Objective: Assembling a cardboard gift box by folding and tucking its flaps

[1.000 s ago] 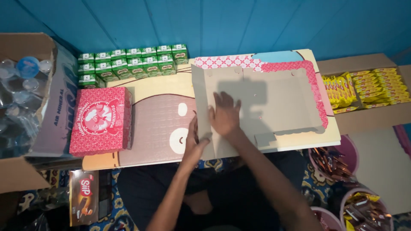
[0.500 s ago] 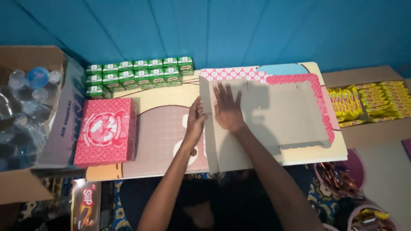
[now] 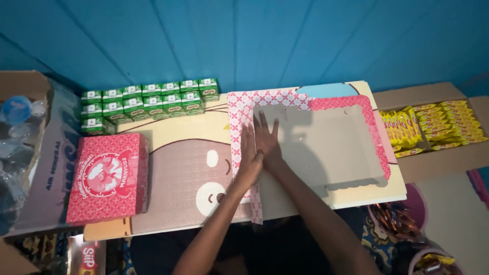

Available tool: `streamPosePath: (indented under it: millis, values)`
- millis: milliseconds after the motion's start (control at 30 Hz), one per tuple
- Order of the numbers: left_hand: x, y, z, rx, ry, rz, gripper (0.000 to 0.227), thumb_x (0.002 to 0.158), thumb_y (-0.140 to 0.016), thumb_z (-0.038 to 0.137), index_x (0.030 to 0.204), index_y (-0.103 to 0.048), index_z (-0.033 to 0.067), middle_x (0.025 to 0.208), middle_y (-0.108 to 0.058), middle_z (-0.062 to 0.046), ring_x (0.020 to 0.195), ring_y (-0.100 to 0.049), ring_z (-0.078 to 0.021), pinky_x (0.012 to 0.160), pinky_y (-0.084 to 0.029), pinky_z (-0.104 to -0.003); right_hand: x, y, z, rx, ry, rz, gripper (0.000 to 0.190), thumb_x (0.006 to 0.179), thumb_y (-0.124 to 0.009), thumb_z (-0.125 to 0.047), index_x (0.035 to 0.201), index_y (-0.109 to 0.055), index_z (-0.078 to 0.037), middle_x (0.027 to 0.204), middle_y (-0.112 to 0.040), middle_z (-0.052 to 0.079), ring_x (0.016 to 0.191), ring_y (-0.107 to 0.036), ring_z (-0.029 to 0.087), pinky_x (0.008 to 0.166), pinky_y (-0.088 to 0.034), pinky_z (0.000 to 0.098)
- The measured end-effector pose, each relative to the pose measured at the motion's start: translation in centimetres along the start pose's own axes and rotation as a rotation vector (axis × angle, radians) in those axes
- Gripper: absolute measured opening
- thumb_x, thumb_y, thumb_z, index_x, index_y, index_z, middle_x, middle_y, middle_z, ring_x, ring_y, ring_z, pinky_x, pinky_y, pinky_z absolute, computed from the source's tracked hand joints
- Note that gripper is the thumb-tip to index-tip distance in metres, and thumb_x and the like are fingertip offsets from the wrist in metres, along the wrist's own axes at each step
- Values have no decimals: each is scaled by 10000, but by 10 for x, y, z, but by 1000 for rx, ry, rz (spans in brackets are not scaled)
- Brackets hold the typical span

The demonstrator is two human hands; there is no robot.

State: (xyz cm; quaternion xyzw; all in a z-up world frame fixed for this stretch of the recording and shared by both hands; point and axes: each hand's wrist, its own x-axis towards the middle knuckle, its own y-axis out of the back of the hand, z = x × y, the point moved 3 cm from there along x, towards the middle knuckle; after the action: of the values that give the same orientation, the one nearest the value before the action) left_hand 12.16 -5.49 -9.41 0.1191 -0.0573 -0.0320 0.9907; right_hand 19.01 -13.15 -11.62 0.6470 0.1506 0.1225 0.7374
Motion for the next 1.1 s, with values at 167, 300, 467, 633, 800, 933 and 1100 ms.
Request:
streamPosePath:
  millis: [167, 300, 467, 633, 800, 933, 1100]
  values:
    - [0, -2, 2, 14, 31, 6, 931, 825, -461, -11, 1662, -68, 96, 1701, 83, -254, 1553, 101, -469, 1244, -6, -556, -11, 22, -3, 56, 23, 5, 629, 1019, -378, -332, 1632, -252, -264, 1729, -143, 36, 1592, -85, 340, 1180, -106, 720]
    - [-15, 23, 72, -297, -27, 80, 861, 871, -421, -16, 1643, -43, 34, 1701, 87, -268, 1549, 109, -456, 1248, -17, -531, -26, 67, -12, 180, 14, 62, 698, 1010, -401, -301, 1657, -150, -223, 1744, -60, 34, 1582, -108, 347, 1178, -143, 715]
    - [-43, 21, 31, -606, -12, 95, 1026, 793, -440, -110, 1656, 62, 127, 1711, 109, -221, 1565, 50, -399, 1244, -114, -457, -23, 54, -12, 247, -36, 137, 641, 1047, -364, -345, 1654, -178, -261, 1725, -162, 12, 1568, -178, 331, 1182, -144, 717]
    - [-97, 20, 17, -559, 80, 96, 1090, 730, -492, -106, 1662, 18, 142, 1722, 84, -187, 1563, 94, -344, 1246, -65, -481, -25, 59, -13, 270, -54, 147, 627, 1040, -374, -349, 1643, -219, -272, 1718, -193, 4, 1556, -218, 324, 1188, -156, 706]
    - [-145, 21, 44, -445, 243, 137, 1051, 652, -461, -122, 1626, -205, 176, 1719, -181, -26, 1575, -164, -170, 1223, -185, -294, -27, 61, -13, 296, -10, 308, 570, 1046, -394, -341, 1592, -343, -184, 1688, -273, 49, 1548, -241, 347, 1175, -170, 696]
    - [-157, 30, 63, -498, 229, 129, 1018, 684, -426, -85, 1632, -154, 168, 1720, -161, -64, 1569, -178, -193, 1217, -198, -322, -30, 51, -16, 232, -4, 450, 551, 1033, -435, -312, 1563, -404, -166, 1661, -340, 64, 1525, -317, 329, 1162, -235, 682]
    - [-159, 39, 66, -390, 244, 173, 967, 683, -436, -80, 1608, -259, 139, 1678, -304, -52, 1542, -255, -189, 1226, -204, -310, -42, 55, -19, 211, -58, 650, 469, 1029, -483, -343, 1431, -550, -111, 1536, -514, 130, 1410, -484, 320, 1136, -348, 566]
